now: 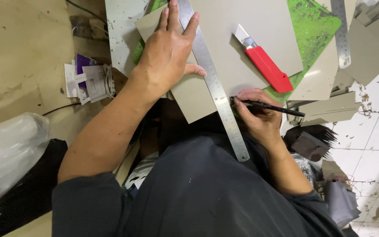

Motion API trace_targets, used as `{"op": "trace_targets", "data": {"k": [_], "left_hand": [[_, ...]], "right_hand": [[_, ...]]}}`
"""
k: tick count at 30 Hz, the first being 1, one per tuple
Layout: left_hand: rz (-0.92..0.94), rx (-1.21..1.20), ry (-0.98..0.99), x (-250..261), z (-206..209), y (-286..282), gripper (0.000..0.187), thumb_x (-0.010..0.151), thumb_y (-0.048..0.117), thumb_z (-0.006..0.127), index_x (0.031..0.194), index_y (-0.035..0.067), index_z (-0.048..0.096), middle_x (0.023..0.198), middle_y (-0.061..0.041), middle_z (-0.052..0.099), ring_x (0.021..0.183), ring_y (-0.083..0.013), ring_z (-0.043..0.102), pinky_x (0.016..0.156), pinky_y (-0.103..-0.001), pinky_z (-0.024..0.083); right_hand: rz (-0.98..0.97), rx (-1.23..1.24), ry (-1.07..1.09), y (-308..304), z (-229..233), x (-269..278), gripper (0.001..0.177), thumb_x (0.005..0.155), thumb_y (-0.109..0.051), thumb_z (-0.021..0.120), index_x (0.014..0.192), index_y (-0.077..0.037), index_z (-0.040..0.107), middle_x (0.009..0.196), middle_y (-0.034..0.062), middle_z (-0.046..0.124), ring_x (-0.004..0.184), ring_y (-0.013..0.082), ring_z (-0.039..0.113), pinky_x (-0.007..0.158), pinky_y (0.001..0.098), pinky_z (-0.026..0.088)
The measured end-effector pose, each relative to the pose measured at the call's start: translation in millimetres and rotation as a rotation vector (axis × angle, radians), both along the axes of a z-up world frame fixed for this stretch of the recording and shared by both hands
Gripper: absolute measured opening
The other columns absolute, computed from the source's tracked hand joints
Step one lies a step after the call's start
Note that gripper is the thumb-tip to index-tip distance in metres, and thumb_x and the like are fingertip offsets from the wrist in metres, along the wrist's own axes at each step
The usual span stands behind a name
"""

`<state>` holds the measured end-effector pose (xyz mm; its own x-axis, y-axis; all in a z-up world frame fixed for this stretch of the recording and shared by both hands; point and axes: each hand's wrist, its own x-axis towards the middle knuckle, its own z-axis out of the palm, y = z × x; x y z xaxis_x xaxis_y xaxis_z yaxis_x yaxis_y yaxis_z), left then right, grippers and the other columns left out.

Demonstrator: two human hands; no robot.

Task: Cutting and folding grey board pieces using a utility knife and a metal ruler on a cutting mat

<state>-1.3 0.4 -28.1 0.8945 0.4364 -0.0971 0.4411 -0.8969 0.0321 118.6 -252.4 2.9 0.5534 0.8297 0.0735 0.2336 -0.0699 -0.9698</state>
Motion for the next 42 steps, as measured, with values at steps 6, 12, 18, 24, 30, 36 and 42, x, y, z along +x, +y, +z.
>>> {"op": "trace_targets", "data": {"k": [6,12,18,24,30,36,42], "left_hand": [[-0.004,-0.011,0.066,2,9,0,0.138,0.062,0.098,0.076,0.163,0.012,0.038,0.153,-0.042,0.025,0.143,-0.0505,0.038,0.099,-0.047,0.058],[-0.001,-0.006,0.031,0,2,0,0.139,0.06,0.1,0.076,0.162,0.013,0.041,0.153,-0.042,0.025,0.143,-0.0498,0.04,0.098,-0.046,0.059],[-0.001,-0.007,0.023,0,3,0,0.14,0.059,0.099,0.078,0.162,0.012,0.04,0.153,-0.042,0.026,0.143,-0.0509,0.04,0.101,-0.047,0.057],[0.034,-0.151,0.086,3,18,1,0.134,0.066,0.088,0.082,0.164,0.011,0.033,0.156,-0.042,0.017,0.146,-0.0534,0.031,0.1,-0.052,0.056],[0.02,-0.252,0.12,1,47,-1,0.133,0.07,0.082,0.08,0.161,0.002,0.027,0.156,-0.046,0.012,0.146,-0.0559,0.026,0.118,-0.052,0.035],[0.052,-0.282,0.152,3,50,0,0.131,0.067,0.079,0.083,0.162,0.007,0.027,0.159,-0.04,0.01,0.147,-0.0533,0.024,0.111,-0.051,0.043],[0.026,-0.249,0.124,3,38,1,0.141,0.062,0.085,0.084,0.16,0.001,0.026,0.158,-0.045,0.013,0.147,-0.0545,0.026,0.116,-0.05,0.036]], "right_hand": [[-0.011,0.03,-0.01,-1,-4,0,0.01,0.093,0.01,0.073,0.098,0.004,0.068,0.096,0.0184,0.069,0.092,0.026,0.068,0.088,0.033,0.056],[-0.012,0.033,-0.027,2,0,-1,0.009,0.093,0.011,0.073,0.098,0.005,0.069,0.097,0.019,0.07,0.093,0.0265,0.068,0.085,0.0321,0.057],[-0.007,0.025,0.008,-1,-5,0,0.011,0.092,0.012,0.073,0.098,0.004,0.069,0.098,0.0185,0.07,0.094,0.0252,0.069,0.087,0.0307,0.057],[-0.101,0.106,0.1,-2,-11,11,0.014,0.096,0.01,0.07,0.1,-0.002,0.065,0.103,0.0166,0.068,0.101,0.0242,0.067,0.093,0.0316,0.059],[-0.013,0.085,0.112,60,21,19,0.01,0.101,0.01,0.063,0.109,0.003,0.062,0.112,0.019,0.062,0.088,0.0223,0.069,0.088,0.0273,0.062],[0.056,0.073,-0.042,144,8,33,0.005,0.098,-0.002,0.071,0.102,0.0,0.069,0.09,0.0102,0.072,0.079,0.0139,0.069,0.072,0.0231,0.056],[0.114,0.136,0.001,178,5,35,0.006,0.099,-0.002,0.068,0.101,0.003,0.066,0.089,0.0134,0.072,0.08,0.0187,0.075,0.075,0.0248,0.063]]}}
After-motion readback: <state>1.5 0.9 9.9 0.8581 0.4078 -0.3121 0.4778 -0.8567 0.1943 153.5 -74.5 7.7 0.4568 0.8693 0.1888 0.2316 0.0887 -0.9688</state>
